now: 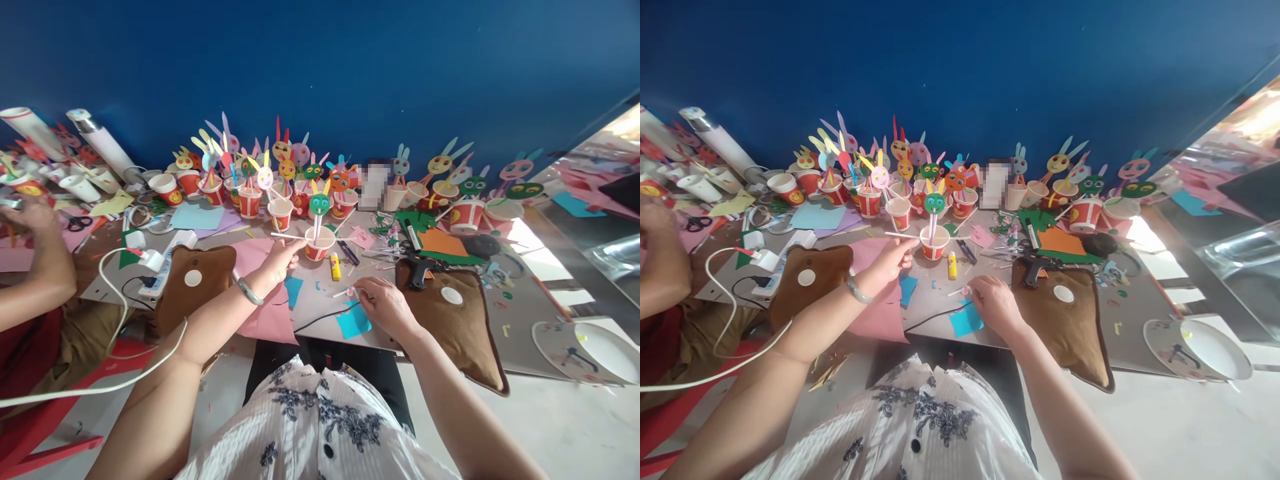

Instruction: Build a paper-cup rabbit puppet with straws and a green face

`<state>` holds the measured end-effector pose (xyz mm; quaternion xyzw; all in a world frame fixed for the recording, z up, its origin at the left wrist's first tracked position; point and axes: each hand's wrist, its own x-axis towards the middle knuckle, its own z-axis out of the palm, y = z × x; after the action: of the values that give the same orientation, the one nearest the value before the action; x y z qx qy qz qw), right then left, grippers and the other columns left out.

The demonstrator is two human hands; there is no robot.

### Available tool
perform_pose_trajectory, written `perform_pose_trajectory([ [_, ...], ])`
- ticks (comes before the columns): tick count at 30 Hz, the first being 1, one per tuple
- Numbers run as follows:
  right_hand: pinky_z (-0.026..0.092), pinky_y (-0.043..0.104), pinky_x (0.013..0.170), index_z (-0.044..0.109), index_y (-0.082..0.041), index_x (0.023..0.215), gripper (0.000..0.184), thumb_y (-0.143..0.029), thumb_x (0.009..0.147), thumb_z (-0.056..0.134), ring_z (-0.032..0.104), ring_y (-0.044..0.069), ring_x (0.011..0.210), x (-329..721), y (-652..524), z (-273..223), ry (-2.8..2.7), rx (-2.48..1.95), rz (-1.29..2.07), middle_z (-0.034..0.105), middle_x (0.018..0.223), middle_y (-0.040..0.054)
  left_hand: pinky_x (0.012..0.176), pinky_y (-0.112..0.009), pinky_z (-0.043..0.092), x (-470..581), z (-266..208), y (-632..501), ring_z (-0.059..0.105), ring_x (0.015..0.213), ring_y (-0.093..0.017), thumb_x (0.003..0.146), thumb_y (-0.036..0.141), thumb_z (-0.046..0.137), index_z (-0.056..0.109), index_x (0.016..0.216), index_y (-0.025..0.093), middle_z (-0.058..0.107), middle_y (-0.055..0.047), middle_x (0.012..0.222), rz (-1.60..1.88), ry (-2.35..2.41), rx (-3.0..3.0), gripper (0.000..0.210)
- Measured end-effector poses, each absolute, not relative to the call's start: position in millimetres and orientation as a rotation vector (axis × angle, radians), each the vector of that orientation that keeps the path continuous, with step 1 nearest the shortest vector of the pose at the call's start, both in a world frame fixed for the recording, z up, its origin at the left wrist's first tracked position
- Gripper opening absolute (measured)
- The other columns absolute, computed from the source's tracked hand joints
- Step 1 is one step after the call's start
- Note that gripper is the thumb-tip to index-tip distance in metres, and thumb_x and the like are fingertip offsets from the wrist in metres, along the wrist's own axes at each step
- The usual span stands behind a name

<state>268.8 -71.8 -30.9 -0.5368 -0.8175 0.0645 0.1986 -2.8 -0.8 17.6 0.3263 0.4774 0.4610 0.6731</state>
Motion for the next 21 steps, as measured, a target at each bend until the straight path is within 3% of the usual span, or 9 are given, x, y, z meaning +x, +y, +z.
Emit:
perform_pose_trajectory([
  [3, 0.054, 0.038, 0.081, 0.073, -0.02, 0.099, 0.02, -0.028, 0.087, 0.059, 0.069, 0.026, 0.094, 267.6, -68.8, -22.6, -2.119, -1.539, 0.337, 0.076, 0.104, 0.0109, 0.042, -0.017, 0.02, 2.8, 14.7, 7.6, 0.029, 0.044, -0.001, 0.072, 0.029, 0.084, 0.045, 0.074, 0.019, 0.038, 0.01, 0.058, 1.079, 1.088, 0.702, 0.04],
  [6, 0.056, 0.037, 0.075, 0.071, -0.02, 0.104, 0.03, -0.043, 0.085, 0.067, 0.07, 0.023, 0.085, 256.1, -62.0, -15.1, -1.763, -1.569, 0.701, 0.075, 0.097, 0.0093, 0.041, -0.017, 0.018, 7.2, 8.4, 14.7, 0.026, 0.042, -0.002, 0.074, 0.03, 0.082, 0.046, 0.075, 0.02, 0.032, 0.012, 0.053, 1.103, 1.097, 0.671, 0.037],
  [10, 0.053, 0.031, 0.053, 0.064, -0.018, 0.116, 0.056, -0.059, 0.079, 0.074, 0.062, 0.015, 0.061, 229.5, -44.7, -7.9, -1.22, -1.446, 1.293, 0.075, 0.091, 0.0079, 0.041, -0.018, 0.018, 10.9, 0.3, 20.0, 0.025, 0.041, -0.003, 0.082, 0.026, 0.073, 0.055, 0.078, 0.017, 0.033, 0.011, 0.051, 1.132, 1.124, 0.682, 0.02],
  [12, 0.046, 0.026, 0.043, 0.063, -0.019, 0.11, 0.055, -0.061, 0.076, 0.076, 0.055, 0.012, 0.054, 216.4, -32.9, -6.6, -1.055, -1.393, 1.445, 0.074, 0.089, 0.0072, 0.041, -0.019, 0.019, 12.0, -3.5, 21.5, 0.026, 0.04, -0.004, 0.084, 0.025, 0.068, 0.058, 0.079, 0.016, 0.033, 0.01, 0.05, 1.154, 1.134, 0.689, 0.014],
  [16, 0.043, 0.022, 0.043, 0.059, -0.021, 0.085, 0.047, -0.061, 0.073, 0.079, 0.051, 0.008, 0.051, 197.8, -6.9, -10.1, -0.876, -1.296, 1.516, 0.07, 0.079, 0.0038, 0.041, -0.019, 0.021, 11.4, -11.5, 24.6, 0.028, 0.041, -0.004, 0.084, 0.023, 0.066, 0.066, 0.089, 0.015, 0.036, 0.01, 0.052, 1.19, 1.122, 0.718, 0.009],
  [21, 0.038, 0.024, 0.041, 0.06, -0.022, 0.088, 0.054, -0.074, 0.074, 0.068, 0.044, 0.008, 0.047, 187.6, 18.6, -19.7, -0.984, -1.341, 1.224, 0.061, 0.071, -0.0005, 0.042, -0.019, 0.022, 6.8, -18.2, 26.6, 0.03, 0.041, -0.005, 0.084, 0.025, 0.063, 0.073, 0.099, 0.014, 0.036, 0.009, 0.05, 1.171, 1.097, 0.891, 0.021],
])
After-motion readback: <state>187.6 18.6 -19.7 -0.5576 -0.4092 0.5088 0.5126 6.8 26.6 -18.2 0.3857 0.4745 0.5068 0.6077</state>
